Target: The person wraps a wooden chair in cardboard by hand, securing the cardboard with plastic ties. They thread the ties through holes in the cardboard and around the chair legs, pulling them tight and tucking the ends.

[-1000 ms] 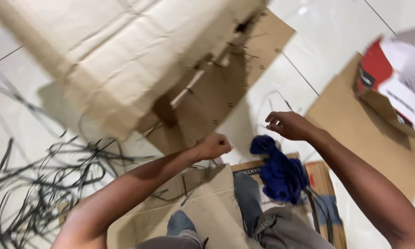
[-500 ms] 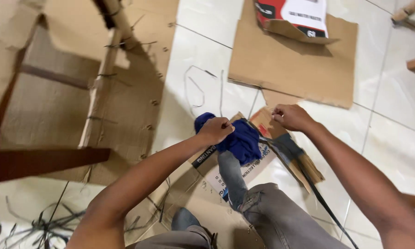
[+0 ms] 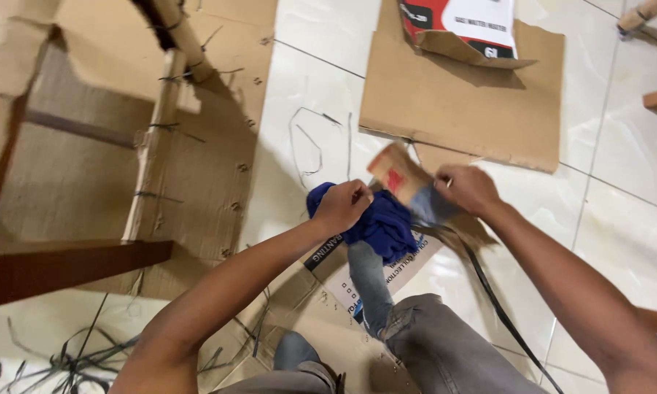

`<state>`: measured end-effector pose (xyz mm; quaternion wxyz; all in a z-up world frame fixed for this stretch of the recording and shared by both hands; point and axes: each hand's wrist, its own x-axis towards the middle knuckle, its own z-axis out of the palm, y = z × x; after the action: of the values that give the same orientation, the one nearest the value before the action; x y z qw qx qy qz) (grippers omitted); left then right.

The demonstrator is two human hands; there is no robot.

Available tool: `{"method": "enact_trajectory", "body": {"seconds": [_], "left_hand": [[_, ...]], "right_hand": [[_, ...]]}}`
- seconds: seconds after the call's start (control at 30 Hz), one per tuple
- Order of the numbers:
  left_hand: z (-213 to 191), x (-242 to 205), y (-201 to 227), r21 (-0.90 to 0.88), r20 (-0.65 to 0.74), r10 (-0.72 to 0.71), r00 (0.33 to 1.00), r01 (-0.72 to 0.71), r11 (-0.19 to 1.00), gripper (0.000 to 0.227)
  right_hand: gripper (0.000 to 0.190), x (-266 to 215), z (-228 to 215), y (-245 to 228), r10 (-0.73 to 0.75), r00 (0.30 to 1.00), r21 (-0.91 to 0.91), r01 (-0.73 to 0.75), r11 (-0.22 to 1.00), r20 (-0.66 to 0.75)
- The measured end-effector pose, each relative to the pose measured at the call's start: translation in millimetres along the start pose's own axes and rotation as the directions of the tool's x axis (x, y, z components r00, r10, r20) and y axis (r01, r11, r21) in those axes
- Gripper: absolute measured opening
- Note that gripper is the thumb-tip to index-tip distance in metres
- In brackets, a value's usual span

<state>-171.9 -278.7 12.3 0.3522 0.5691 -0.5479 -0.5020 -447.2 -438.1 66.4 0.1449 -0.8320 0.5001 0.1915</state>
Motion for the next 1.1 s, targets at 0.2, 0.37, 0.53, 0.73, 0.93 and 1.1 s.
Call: {"method": "enact_trajectory", "body": {"seconds": [0.2, 0.37, 0.53, 0.73, 0.93, 1.1], "left_hand": [[-45, -21, 48, -0.268, -0.393, -0.134, 0.91, 0.026, 0.963, 0.074], [-82, -38, 60, -0.138, -0.552, 0.208, 0.807, -0.335, 0.932, 0.082], [-121, -71, 62, 0.03, -0.54, 0.395, 0.743, -0.451, 0.892, 0.092], [-122, -145, 54, 0.071, -0.694, 0.337, 0.636, -0.406, 0.911, 0.095], [-97, -217, 38, 0.18, -0.872, 0.258, 0.415, -0.219, 0.959, 0.083], [-91, -279, 45, 0.503, -0.831, 0.437, 0.343, 0.131, 0.854, 0.066]], "right_hand": [[0.005, 25, -79, -79, -0.392, 0.742, 0.086, 0.514, 0.854, -0.543], [0.012, 25, -121, -161, -0.462, 0.638, 0.363, 0.751, 0.552, -0.616], [0.01, 30, -124, -227, -0.544, 0.654, 0.6, 0.739, 0.307, -0.526], [0.01, 9, -117, -310, -0.738, 0.57, 0.762, 0.637, 0.119, -0.361], [0.018, -34, -85, -373, -0.894, 0.412, 0.823, 0.56, 0.097, -0.176], [0.014, -66, -82, -426, -0.965, 0.2, 0.741, 0.671, 0.01, -0.168]]}}
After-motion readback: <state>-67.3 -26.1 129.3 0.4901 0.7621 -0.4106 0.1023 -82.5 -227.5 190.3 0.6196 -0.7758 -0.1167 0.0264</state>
